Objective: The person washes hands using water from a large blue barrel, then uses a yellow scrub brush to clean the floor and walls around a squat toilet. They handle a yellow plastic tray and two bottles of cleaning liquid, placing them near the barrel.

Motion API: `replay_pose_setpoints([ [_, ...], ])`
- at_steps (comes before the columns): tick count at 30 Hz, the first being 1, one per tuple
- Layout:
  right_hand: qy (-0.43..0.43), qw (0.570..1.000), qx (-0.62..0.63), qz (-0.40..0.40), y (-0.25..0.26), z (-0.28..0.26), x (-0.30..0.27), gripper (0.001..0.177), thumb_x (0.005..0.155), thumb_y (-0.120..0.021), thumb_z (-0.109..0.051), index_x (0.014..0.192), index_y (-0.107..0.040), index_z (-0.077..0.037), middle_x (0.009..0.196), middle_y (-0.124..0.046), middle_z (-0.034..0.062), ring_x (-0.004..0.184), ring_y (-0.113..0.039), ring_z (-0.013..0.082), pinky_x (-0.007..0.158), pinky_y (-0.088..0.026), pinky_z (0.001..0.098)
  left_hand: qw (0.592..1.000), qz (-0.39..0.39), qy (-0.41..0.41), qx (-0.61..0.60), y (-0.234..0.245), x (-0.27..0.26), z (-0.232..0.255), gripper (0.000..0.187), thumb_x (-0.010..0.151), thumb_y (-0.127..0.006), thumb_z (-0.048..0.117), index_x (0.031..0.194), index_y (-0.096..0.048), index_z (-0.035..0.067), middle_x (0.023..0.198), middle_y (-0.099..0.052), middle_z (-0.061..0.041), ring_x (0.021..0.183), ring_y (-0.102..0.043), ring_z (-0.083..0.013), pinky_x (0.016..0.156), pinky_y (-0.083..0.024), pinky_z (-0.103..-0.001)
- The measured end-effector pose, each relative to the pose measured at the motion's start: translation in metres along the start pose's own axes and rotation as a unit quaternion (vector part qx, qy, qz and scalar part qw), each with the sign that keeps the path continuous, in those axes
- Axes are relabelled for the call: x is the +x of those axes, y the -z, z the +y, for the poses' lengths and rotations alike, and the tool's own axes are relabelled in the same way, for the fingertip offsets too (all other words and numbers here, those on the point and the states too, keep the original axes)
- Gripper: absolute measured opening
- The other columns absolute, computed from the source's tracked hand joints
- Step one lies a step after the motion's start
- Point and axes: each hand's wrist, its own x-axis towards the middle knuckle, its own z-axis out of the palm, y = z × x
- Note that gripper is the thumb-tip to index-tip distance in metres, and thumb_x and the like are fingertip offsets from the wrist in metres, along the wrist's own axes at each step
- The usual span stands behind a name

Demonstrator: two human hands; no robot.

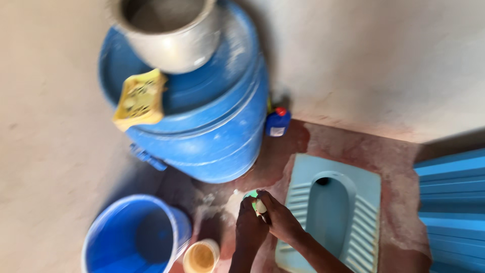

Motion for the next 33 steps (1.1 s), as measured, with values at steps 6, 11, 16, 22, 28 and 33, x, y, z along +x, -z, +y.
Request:
replay_pose_setpoints([
  [6,-0.041,0.993,-0.052,-0.095,-0.066,-0.014,-0.005,0.065,0.088,-0.068,-0.006,0.148,-0.042,-0.009,0.146,-0.048,0.0270,0.120,-0.061,0.0420,0.095,-0.055,0.0462,0.994,0.058,-0.081,0.044,0.041,-0.026,-0.060,0.052,0.075,-0.060,-0.002,0.126,-0.053,0.001,0.119,-0.063,-0.025,0.115,-0.061,-0.0449,0.097,-0.050,-0.051],
  [11,0.095,0.992,-0.082,-0.026,-0.113,-0.021,0.001,0.069,0.080,-0.072,0.000,0.143,-0.045,-0.004,0.137,-0.053,0.0306,0.118,-0.061,0.0464,0.095,-0.053,0.0486,0.998,-0.007,0.020,0.061,0.071,-0.029,-0.097,0.051,0.080,-0.065,0.005,0.128,-0.050,-0.001,0.118,-0.065,-0.026,0.108,-0.063,-0.0450,0.094,-0.051,-0.053],
  [16,-0.029,0.995,-0.040,-0.087,-0.154,-0.034,0.026,0.071,0.081,-0.064,0.003,0.148,-0.044,-0.010,0.136,-0.058,0.0197,0.108,-0.066,0.0407,0.087,-0.055,0.0461,0.993,-0.046,0.016,0.109,0.094,-0.019,-0.136,0.051,0.076,-0.071,0.008,0.124,-0.055,0.001,0.111,-0.068,-0.025,0.106,-0.063,-0.0457,0.093,-0.051,-0.053],
  [22,-0.010,0.998,0.018,-0.058,-0.188,-0.044,0.063,0.062,0.079,-0.070,0.002,0.138,-0.049,-0.006,0.132,-0.059,0.0200,0.106,-0.068,0.0411,0.086,-0.057,0.0448,0.995,-0.059,-0.018,0.078,0.125,0.036,-0.166,0.051,0.079,-0.067,0.009,0.129,-0.057,0.000,0.119,-0.068,-0.025,0.114,-0.064,-0.0441,0.096,-0.053,-0.049],
  [28,0.033,0.999,0.039,-0.007,-0.230,-0.033,0.116,0.059,0.084,-0.068,0.003,0.140,-0.050,-0.004,0.131,-0.061,0.0233,0.112,-0.067,0.0423,0.089,-0.058,0.0443,0.998,-0.039,0.046,-0.031,0.152,0.091,-0.184,0.058,0.077,-0.069,0.011,0.135,-0.059,0.006,0.121,-0.069,-0.025,0.119,-0.065,-0.0404,0.098,-0.054,-0.044],
  [33,0.047,0.998,0.029,-0.015,-0.259,-0.030,0.158,0.068,0.077,-0.069,0.008,0.140,-0.049,-0.002,0.138,-0.056,0.0268,0.118,-0.063,0.0462,0.093,-0.057,0.0458,0.986,-0.088,0.144,-0.006,0.173,0.141,-0.216,0.061,0.071,-0.071,0.011,0.131,-0.061,0.008,0.112,-0.072,-0.026,0.112,-0.068,-0.0419,0.096,-0.056,-0.048],
])
